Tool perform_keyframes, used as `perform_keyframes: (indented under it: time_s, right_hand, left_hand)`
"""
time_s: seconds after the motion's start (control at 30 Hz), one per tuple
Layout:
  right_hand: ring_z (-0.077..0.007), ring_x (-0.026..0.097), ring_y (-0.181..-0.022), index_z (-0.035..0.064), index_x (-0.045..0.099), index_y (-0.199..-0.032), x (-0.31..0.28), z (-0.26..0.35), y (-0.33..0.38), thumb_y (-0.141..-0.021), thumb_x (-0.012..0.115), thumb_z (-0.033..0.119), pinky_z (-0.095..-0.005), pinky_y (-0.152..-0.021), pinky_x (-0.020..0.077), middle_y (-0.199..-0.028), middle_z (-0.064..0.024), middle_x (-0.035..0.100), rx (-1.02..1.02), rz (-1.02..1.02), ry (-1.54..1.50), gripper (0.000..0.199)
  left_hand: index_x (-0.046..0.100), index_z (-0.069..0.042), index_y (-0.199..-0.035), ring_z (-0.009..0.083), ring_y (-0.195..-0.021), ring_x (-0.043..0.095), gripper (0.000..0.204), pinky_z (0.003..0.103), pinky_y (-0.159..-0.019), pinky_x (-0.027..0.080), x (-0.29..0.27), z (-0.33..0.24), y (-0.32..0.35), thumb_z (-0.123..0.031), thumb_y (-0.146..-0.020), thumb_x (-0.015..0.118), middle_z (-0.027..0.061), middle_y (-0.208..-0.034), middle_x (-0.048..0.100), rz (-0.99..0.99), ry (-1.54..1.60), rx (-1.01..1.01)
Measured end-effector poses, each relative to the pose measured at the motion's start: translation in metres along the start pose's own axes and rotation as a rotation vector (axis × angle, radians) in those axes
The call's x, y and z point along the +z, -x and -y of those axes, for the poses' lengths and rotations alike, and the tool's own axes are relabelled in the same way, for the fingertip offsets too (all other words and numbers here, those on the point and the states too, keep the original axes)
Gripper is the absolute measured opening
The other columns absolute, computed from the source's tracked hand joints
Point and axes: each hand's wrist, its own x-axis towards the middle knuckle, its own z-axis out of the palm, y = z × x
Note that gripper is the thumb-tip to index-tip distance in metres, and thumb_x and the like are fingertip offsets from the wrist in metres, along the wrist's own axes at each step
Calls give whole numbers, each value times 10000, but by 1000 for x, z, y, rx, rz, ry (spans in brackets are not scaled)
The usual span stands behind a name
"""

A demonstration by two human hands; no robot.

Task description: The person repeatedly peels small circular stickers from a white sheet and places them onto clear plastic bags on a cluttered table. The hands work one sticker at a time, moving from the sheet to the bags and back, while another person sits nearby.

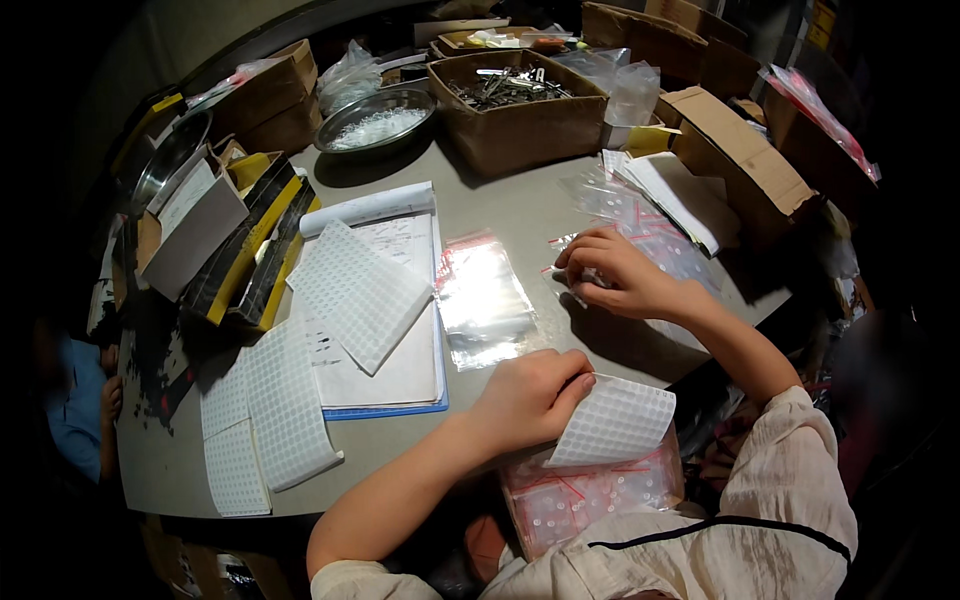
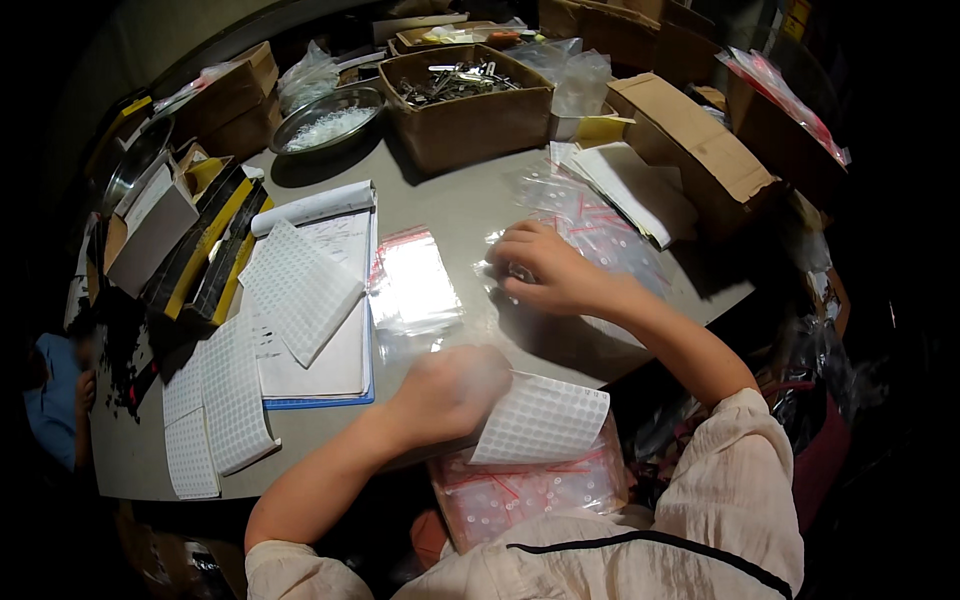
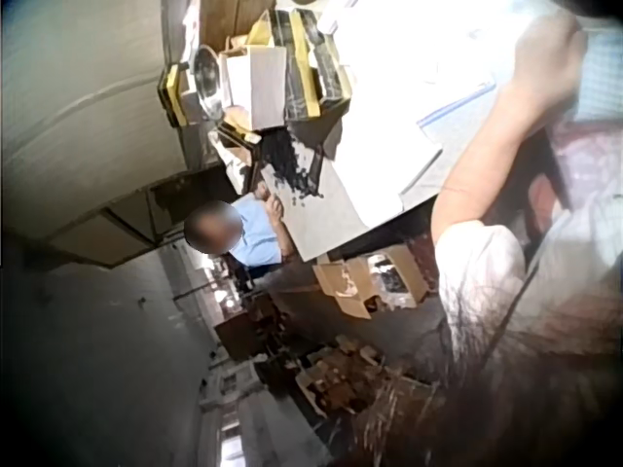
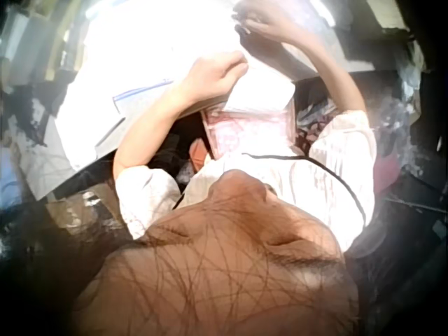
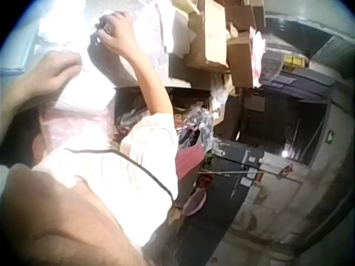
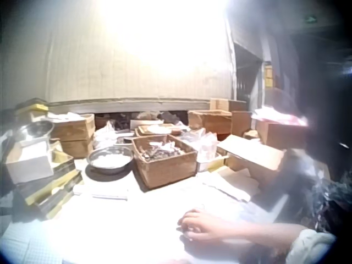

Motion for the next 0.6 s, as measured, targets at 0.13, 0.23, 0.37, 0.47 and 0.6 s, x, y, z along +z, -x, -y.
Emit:
perform_keyframes:
  time_s: [0.13,0.23,0.37,0.47,0.6]
  right_hand:
    - [-330,668,-978,21,668,-1076,-5,-4,10,-904,658,118,-410,-873,529,-1072,-147,701,253,77,-80,198]
    - [-344,686,-916,4,660,-1065,-13,-15,16,-889,663,141,-439,-773,550,-1043,-185,703,357,54,-74,223]
    - [-346,635,-1138,-2,661,-1046,-15,-13,9,-890,663,109,-441,-953,517,-1169,-167,690,187,52,-139,191]
    - [-383,476,-1350,-4,675,-1008,0,-9,-1,-857,720,129,-474,-1134,409,-1284,-178,633,-38,90,5,207]
    - [-404,458,-1364,35,630,-944,7,-23,-5,-826,800,186,-496,-1137,407,-1264,-163,624,137,130,208,256]
  left_hand:
    - [657,-43,-965,369,-764,677,126,466,-679,526,3,1,1,-168,-983,655,164,-804,675,-55,-8,42]
    - [655,-43,-959,369,-753,674,124,463,-671,525,3,-4,-2,-165,-984,655,161,-796,671,-48,-4,16]
    - [661,-45,-957,360,-781,675,136,462,-695,530,-2,-5,-3,-175,-989,636,150,-835,671,-23,-39,-1]
    - [673,-49,-951,344,-849,678,165,454,-744,539,-2,-2,0,-188,-991,596,129,-931,678,57,-90,-19]
    - [662,-48,-952,355,-773,673,127,454,-688,533,2,4,-1,-171,-979,643,145,-832,666,-26,-68,66]
